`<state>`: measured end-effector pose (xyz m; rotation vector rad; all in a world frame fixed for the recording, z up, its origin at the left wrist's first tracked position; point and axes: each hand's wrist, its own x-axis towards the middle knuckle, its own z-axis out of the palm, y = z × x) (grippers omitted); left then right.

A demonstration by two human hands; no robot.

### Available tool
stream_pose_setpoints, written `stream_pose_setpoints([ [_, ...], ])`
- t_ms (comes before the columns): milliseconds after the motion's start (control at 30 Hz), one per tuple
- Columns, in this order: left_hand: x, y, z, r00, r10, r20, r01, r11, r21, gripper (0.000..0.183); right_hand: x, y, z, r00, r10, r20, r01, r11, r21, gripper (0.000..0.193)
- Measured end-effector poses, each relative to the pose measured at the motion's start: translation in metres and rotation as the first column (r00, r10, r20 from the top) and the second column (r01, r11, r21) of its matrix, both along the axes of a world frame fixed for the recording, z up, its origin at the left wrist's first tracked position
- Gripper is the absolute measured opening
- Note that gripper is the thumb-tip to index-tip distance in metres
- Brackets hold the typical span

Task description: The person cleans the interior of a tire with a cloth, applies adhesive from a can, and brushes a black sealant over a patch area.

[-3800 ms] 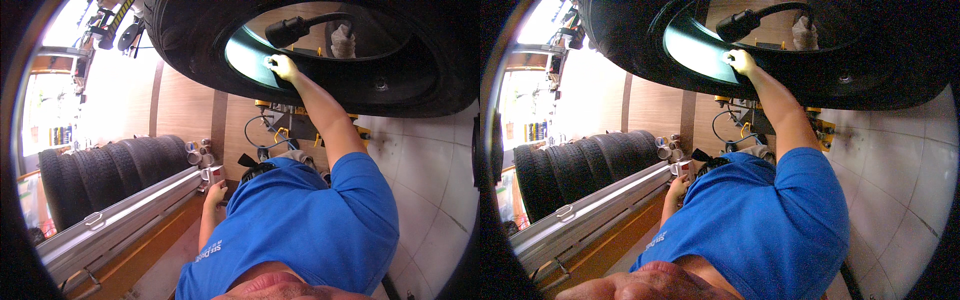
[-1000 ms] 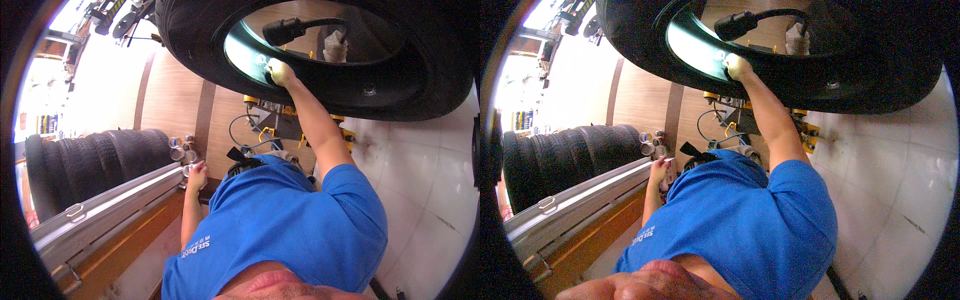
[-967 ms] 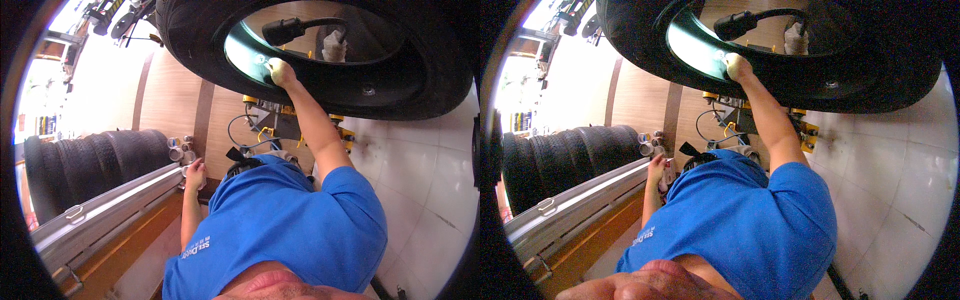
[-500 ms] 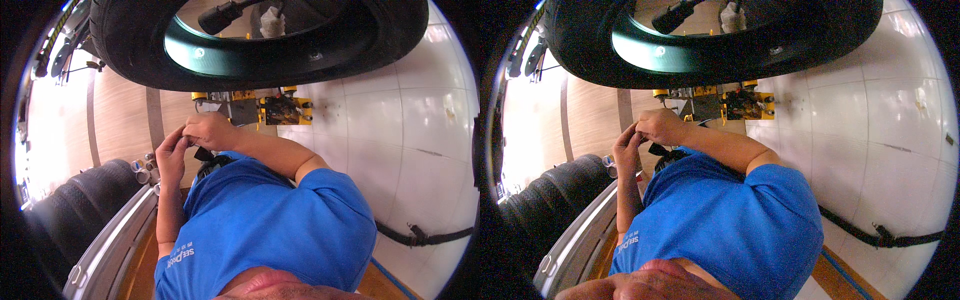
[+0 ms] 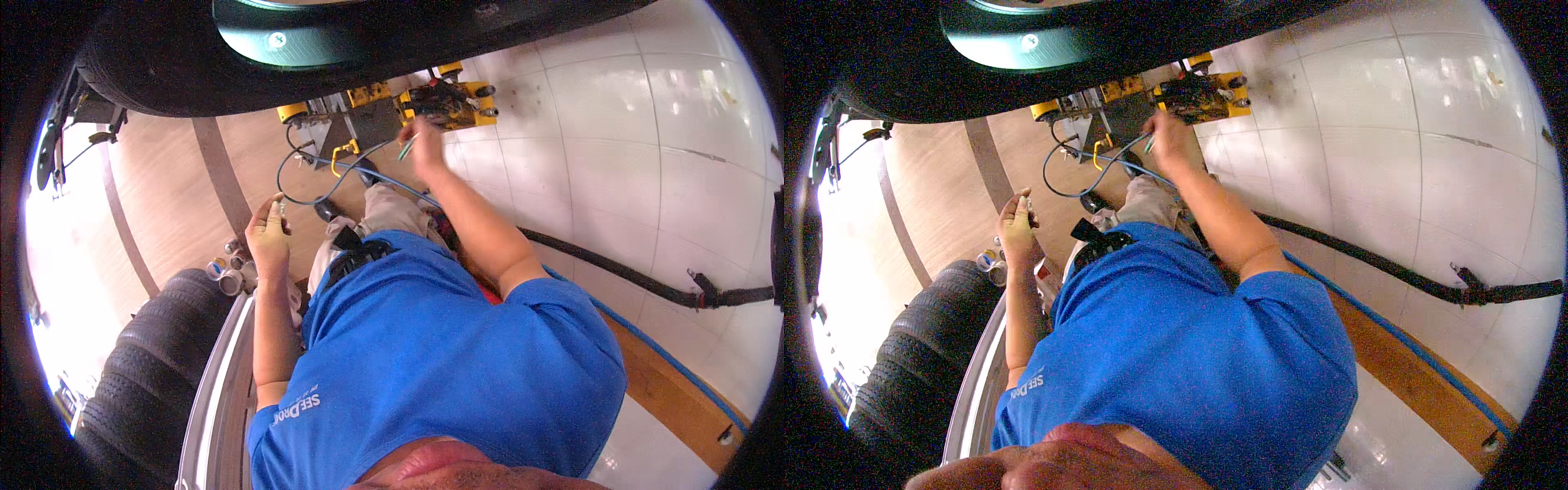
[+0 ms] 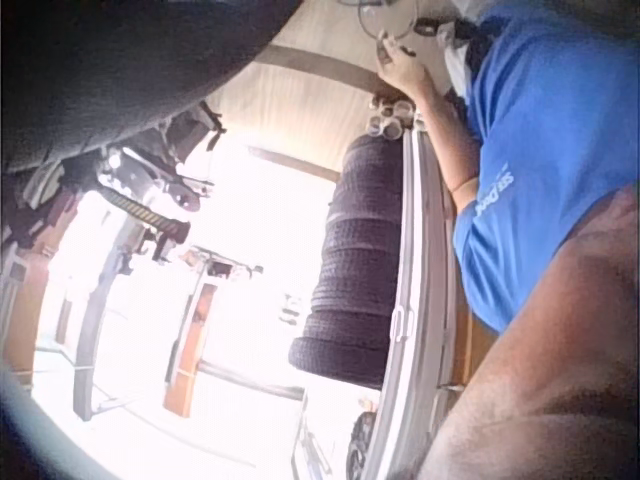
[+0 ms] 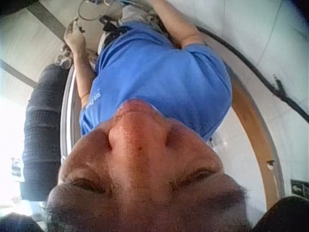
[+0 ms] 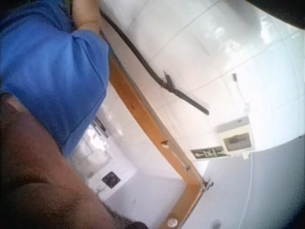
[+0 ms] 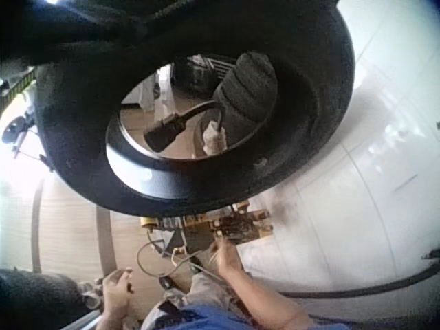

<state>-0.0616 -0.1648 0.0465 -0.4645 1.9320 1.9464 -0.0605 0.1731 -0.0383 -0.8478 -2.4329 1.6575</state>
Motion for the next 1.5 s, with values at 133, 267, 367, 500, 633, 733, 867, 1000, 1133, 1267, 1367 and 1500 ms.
stream_pose_setpoints([
  [133,0.013,-0.017,-0.016,0.997,-0.021,0.074,0.023,1.0,-0.014,0.024,0.005,0.081,-0.034,0.721,-0.681,0.131,0.666,0.628,-0.402,0.032],
  [267,0.018,-0.016,-0.009,0.989,-0.146,0.038,0.148,0.988,-0.048,0.025,0.006,0.122,-0.062,0.73,-0.679,0.075,0.532,0.496,-0.686,0.031],
  [367,0.026,-0.01,0.001,0.983,-0.178,0.032,0.179,0.983,-0.034,0.019,-0.006,0.124,-0.073,0.756,-0.625,0.194,0.581,0.504,-0.639,0.024],
  [500,0.04,-0.003,0.009,0.988,-0.14,0.07,0.141,0.99,-0.011,0.01,-0.009,0.118,-0.075,0.77,-0.613,0.179,0.58,0.554,-0.597,0.021],
  [633,0.051,0.006,0.001,0.98,-0.161,0.114,0.17,0.983,-0.071,0.014,0.006,0.129,-0.081,0.81,-0.579,0.095,0.534,0.661,-0.526,0.018],
  [733,0.05,0.02,-0.004,0.981,-0.135,0.138,0.151,0.981,-0.118,0.016,0.016,0.125,-0.075,0.694,-0.69,0.207,0.692,0.558,-0.458,0.019],
  [867,0.043,0.048,-0.023,0.964,-0.167,0.205,0.158,0.986,0.06,0.022,0.042,0.091,-0.076,0.925,-0.38,-0.022,0.379,0.925,-0.025,0.024],
  [1000,0.044,0.083,-0.059,0.913,-0.252,0.322,0.189,0.959,0.212,0.028,0.071,-0.024,-0.012,0.955,0.293,0.039,-0.291,0.955,-0.062,0.028],
  [1133,0.048,0.121,-0.092,0.836,-0.392,0.384,0.284,0.908,0.308,0.022,0.114,-0.068,-0.018,0.923,0.385,-0.006,-0.379,0.906,-0.19,0.026],
  [1267,0.06,0.141,-0.133,0.701,-0.51,0.499,0.502,0.849,0.163,0.025,0.154,-0.058,-0.078,0.935,0.354,-0.02,-0.354,0.929,-0.111,0.025],
  [1367,0.069,0.158,-0.164,0.527,-0.574,0.627,0.648,0.749,0.141,0.031,0.184,-0.059,-0.121,0.953,0.296,-0.061,-0.299,0.953,-0.047,0.022],
  [1500,0.076,0.178,-0.213,0.249,-0.62,0.744,0.615,0.694,0.373,0.041,0.221,-0.049,-0.173,0.968,0.252,0.007,-0.247,0.952,-0.181,0.023],
])
